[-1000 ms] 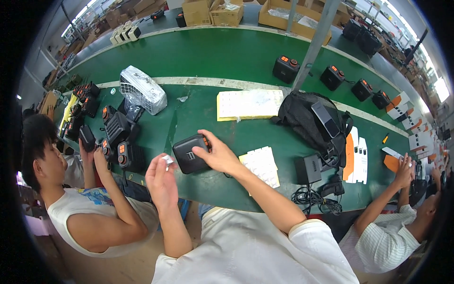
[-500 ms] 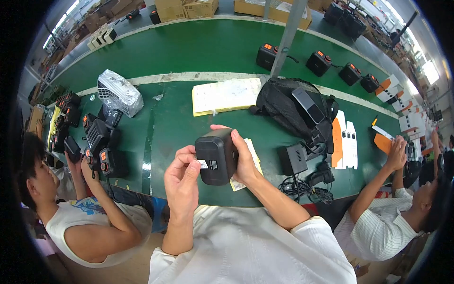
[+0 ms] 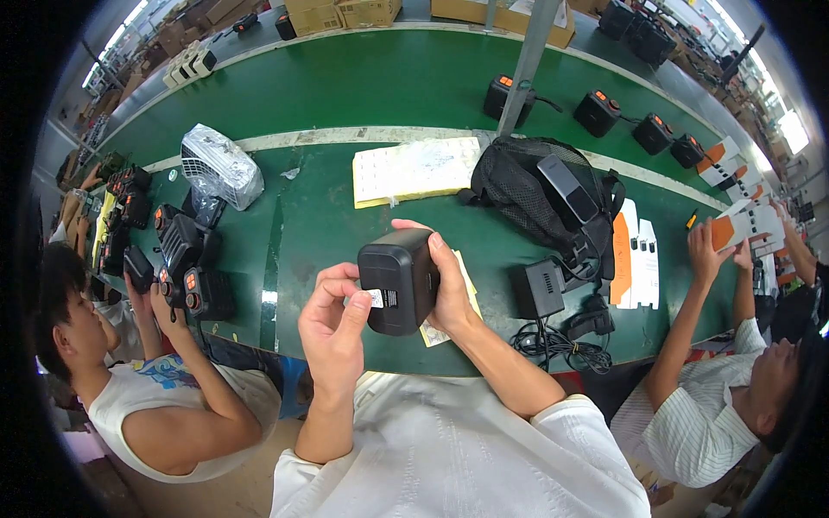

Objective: The person applies white stickers to the battery compartments of handheld electronic devices by hand, peeling them from a sticker sheet and pressing them onto each device.

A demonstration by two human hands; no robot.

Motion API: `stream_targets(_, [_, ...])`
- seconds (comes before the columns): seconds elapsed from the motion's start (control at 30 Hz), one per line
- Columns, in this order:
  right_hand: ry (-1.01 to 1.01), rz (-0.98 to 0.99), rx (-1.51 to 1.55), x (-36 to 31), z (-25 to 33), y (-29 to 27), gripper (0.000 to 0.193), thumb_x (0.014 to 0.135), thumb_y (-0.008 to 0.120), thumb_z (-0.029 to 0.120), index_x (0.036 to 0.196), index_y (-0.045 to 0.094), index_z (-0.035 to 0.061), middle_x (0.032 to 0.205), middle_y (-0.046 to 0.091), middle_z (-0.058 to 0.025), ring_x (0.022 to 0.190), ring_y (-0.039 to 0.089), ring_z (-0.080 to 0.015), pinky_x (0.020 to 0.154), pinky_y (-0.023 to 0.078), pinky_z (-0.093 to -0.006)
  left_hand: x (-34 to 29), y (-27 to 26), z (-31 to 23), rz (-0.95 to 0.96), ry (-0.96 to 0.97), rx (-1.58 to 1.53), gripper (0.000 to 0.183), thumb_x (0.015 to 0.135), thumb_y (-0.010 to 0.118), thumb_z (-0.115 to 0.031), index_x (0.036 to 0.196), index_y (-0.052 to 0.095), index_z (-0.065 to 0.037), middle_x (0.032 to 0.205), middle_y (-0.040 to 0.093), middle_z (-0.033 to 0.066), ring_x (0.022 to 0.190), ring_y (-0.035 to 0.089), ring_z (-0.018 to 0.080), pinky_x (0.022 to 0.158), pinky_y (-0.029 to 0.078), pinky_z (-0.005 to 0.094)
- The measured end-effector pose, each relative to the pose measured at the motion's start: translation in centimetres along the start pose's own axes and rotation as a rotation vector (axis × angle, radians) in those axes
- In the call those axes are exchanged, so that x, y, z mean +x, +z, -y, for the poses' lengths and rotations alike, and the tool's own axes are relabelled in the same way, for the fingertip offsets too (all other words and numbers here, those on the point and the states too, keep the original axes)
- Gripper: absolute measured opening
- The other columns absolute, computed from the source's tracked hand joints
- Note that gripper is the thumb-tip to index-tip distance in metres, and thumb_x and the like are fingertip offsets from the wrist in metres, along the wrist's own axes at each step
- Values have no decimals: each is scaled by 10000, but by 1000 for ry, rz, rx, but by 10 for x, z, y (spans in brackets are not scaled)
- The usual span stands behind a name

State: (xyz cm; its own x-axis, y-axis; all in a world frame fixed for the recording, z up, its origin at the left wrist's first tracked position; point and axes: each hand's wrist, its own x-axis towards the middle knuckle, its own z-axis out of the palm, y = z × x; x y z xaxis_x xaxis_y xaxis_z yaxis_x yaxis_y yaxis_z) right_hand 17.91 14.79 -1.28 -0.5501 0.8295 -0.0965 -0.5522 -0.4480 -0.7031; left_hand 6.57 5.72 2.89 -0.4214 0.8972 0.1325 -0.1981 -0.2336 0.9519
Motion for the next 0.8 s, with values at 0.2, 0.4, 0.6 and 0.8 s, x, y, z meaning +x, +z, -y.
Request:
stream_targets(0.2, [-12,-12,-22,0,-1,0,597,954,397,484,1313,456,12,1051,622,-110,930,615,-164,836,503,-303,-1,1,-1,-20,3,14,60,862,643,2,881,586,9,1150,508,107,971,528,124,796,478,247])
stream_targets(0.4, [-59,-31,-80,0,-4,-2,569,947,413,444,1299,481,3,1037,620,-104,924,607,-156,832,492,-294,-3,0,5,-64,56,86,70,853,650,18,872,583,10,1126,512,108,974,534,139,837,471,273])
stream_targets(0.6, [-208,-60,-287,3,2,-1,516,937,448,387,1254,524,-13,1014,606,-83,917,572,-134,840,446,-263,-1,-11,7,-20,-103,19,191,838,664,20,987,548,-7,1081,518,82,978,526,127,857,449,257])
stream_targets(0.8, [-405,84,-785,51,46,10,486,908,480,363,1190,587,-18,1037,615,-94,942,562,-146,864,432,-277,51,-22,12,108,-429,-483,219,895,621,-58,1082,511,-26,1004,596,58,964,561,133,845,474,281])
